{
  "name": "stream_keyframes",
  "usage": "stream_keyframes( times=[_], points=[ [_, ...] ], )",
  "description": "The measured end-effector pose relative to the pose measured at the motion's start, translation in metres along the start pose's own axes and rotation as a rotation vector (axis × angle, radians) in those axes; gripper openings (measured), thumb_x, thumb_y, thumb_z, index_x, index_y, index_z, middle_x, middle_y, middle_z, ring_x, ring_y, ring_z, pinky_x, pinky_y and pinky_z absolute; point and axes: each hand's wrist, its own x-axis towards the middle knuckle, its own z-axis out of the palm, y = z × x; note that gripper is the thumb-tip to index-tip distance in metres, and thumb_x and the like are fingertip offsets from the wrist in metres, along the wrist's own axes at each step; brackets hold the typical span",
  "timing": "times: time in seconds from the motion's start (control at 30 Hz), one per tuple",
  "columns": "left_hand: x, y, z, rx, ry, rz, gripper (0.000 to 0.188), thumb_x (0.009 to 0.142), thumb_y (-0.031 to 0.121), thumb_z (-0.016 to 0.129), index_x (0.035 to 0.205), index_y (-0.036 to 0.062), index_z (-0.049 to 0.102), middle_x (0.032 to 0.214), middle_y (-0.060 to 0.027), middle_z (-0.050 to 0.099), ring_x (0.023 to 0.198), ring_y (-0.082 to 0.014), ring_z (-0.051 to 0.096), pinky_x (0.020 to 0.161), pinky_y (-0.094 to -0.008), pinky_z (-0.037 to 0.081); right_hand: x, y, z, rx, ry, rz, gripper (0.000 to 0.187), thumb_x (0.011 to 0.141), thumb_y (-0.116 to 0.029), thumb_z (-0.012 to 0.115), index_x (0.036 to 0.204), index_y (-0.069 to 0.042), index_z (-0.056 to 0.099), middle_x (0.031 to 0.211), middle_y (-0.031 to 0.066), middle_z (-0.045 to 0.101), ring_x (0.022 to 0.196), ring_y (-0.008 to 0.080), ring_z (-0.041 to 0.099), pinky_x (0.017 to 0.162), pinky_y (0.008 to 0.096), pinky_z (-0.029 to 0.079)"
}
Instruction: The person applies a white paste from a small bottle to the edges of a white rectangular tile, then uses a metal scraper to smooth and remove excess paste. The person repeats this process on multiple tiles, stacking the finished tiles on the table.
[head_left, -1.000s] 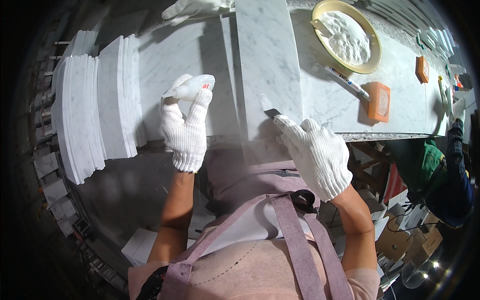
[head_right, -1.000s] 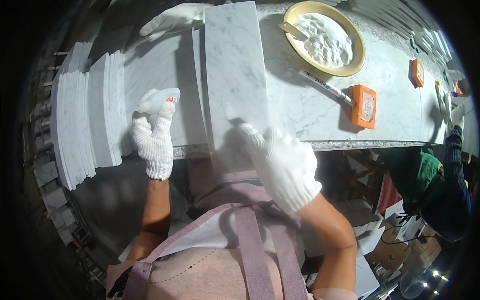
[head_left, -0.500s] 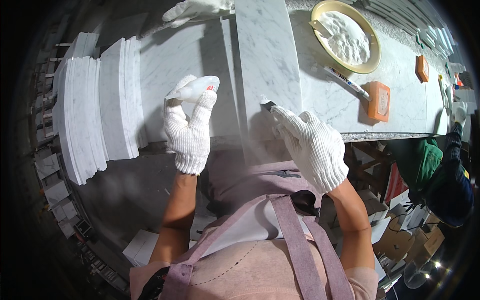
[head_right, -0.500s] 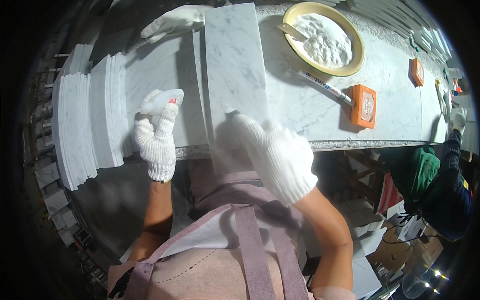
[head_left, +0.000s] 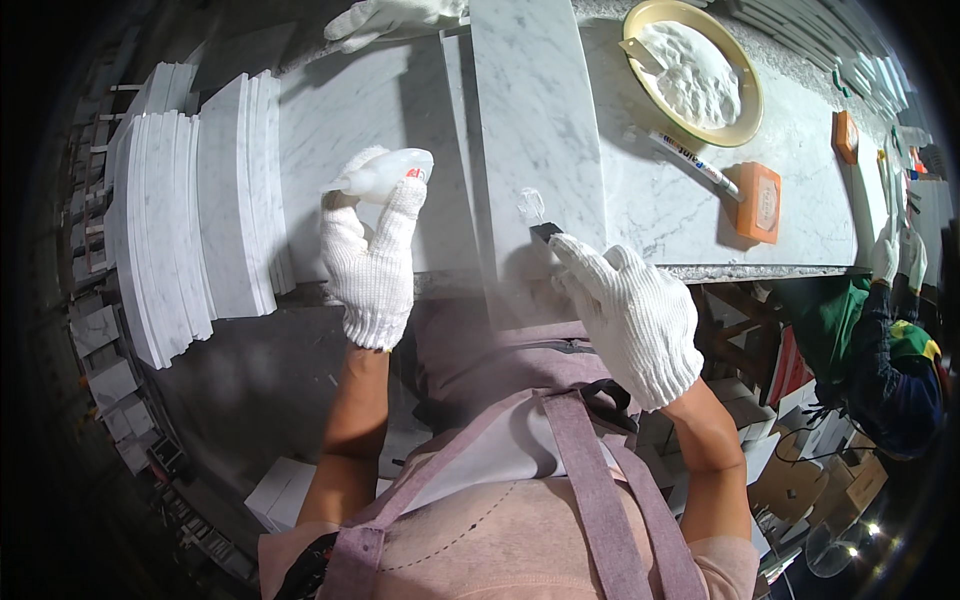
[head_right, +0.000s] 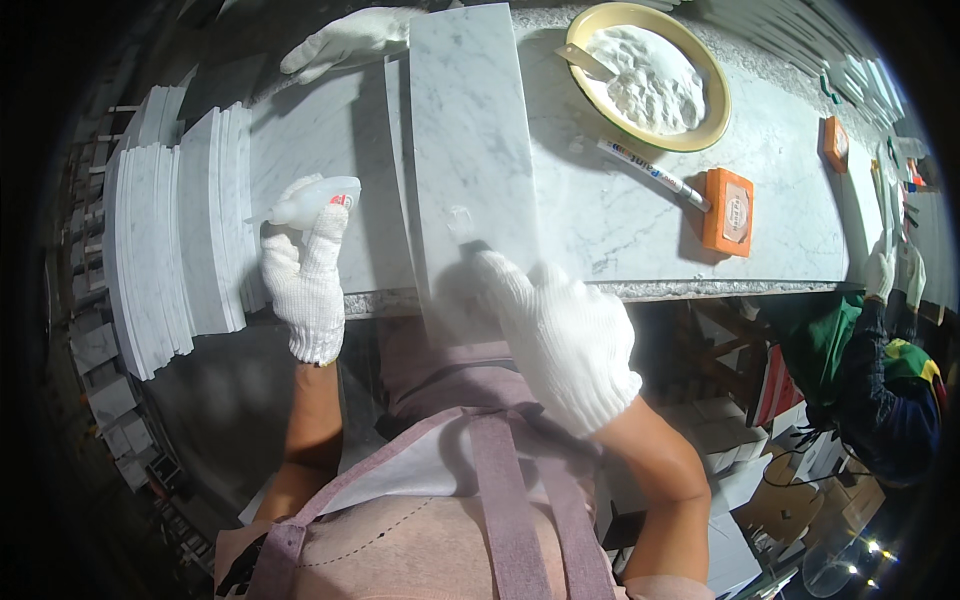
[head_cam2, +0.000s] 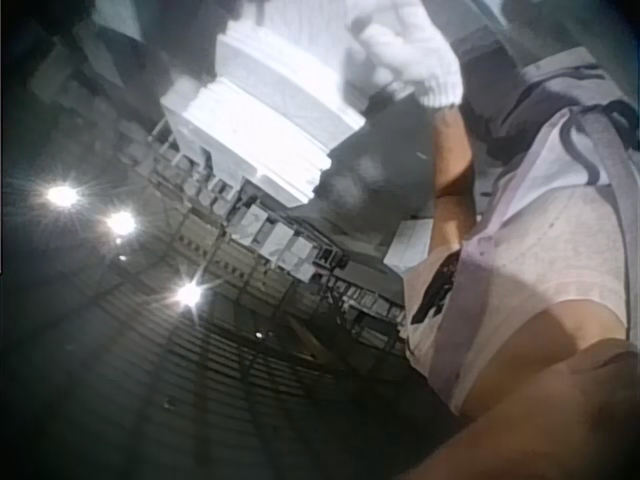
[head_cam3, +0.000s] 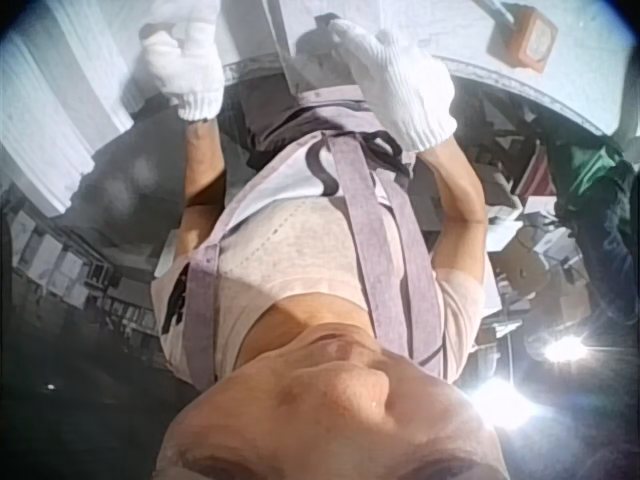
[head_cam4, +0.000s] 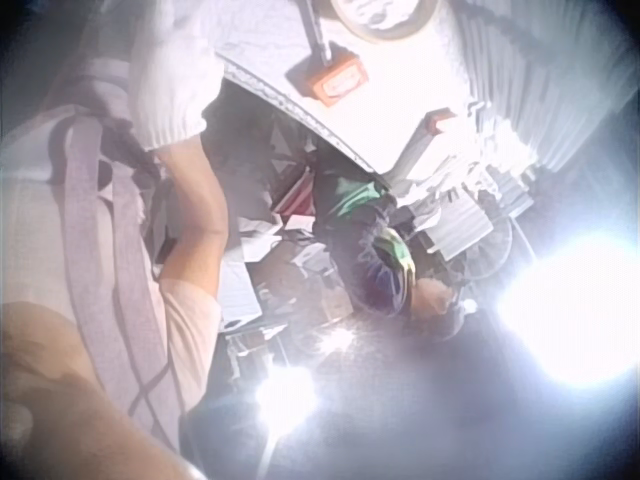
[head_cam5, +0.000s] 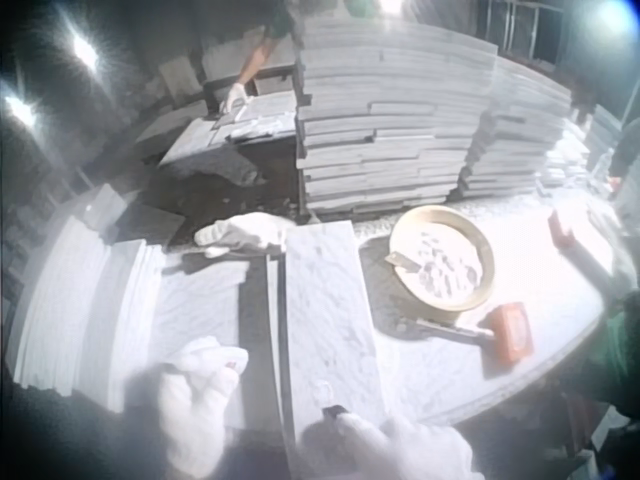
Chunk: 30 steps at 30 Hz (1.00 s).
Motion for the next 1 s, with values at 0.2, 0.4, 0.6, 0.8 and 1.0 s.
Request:
stream_keyframes(
  times=[0.2, 0.4, 0.6, 0.8, 1.0],
  points=[
    [-0.002, 0.005, 0.002, 0.008, -0.059, 0.045, 0.038, 0.094, 0.009, 0.082, 0.128, 0.0010, 0.067, 0.121, -0.0082, 0.071, 0.111, -0.0151, 0.065, 0.099, -0.0321, 0.052, 0.021, 0.001, 0.005, 0.011, 0.143, -0.030, 0.039, 0.098, -0.023, 0.070, 0.138, -0.021, 0.069, 0.080, 0.0103, 0.061, 0.069, 0.0294, 0.065, 0.061, 0.0412, 0.052],
    [-0.003, 0.007, -0.007, 0.070, -0.086, -0.012, 0.038, 0.098, 0.004, 0.074, 0.133, -0.0015, 0.061, 0.132, -0.0124, 0.068, 0.118, -0.0203, 0.066, 0.106, -0.0362, 0.054, 0.001, -0.001, 0.007, -0.100, -0.125, 0.003, 0.052, 0.098, -0.014, 0.061, 0.148, -0.023, 0.052, 0.091, 0.0175, 0.068, 0.073, 0.0366, 0.072, 0.062, 0.0470, 0.057],
    [-0.001, 0.007, 0.001, 0.000, -0.086, 0.067, 0.034, 0.094, 0.008, 0.081, 0.125, 0.0011, 0.069, 0.124, -0.0087, 0.070, 0.114, -0.0163, 0.064, 0.102, -0.0337, 0.051, -0.001, -0.001, 0.008, 0.043, 0.067, 0.011, 0.049, 0.098, -0.016, 0.062, 0.146, -0.023, 0.054, 0.093, 0.0169, 0.068, 0.073, 0.0372, 0.071, 0.062, 0.0471, 0.057],
    [-0.006, 0.015, 0.000, -0.070, -0.073, 0.015, 0.034, 0.094, 0.006, 0.081, 0.125, 0.0009, 0.069, 0.126, -0.0091, 0.070, 0.114, -0.0165, 0.064, 0.102, -0.0334, 0.051, 0.013, -0.004, 0.019, -0.124, 0.100, -0.037, 0.038, 0.098, -0.020, 0.063, 0.136, -0.018, 0.058, 0.086, 0.0143, 0.067, 0.066, 0.0314, 0.070, 0.054, 0.0441, 0.055],
    [-0.003, 0.015, 0.000, 0.015, -0.117, 0.054, 0.030, 0.094, 0.006, 0.080, 0.122, 0.0010, 0.070, 0.125, -0.0089, 0.069, 0.112, -0.0162, 0.065, 0.100, -0.0324, 0.052, -0.013, -0.002, 0.026, -0.156, -0.034, -0.082, 0.052, 0.097, -0.017, 0.064, 0.148, -0.015, 0.052, 0.083, 0.0140, 0.067, 0.065, 0.0292, 0.071, 0.051, 0.0416, 0.055]
  ],
)
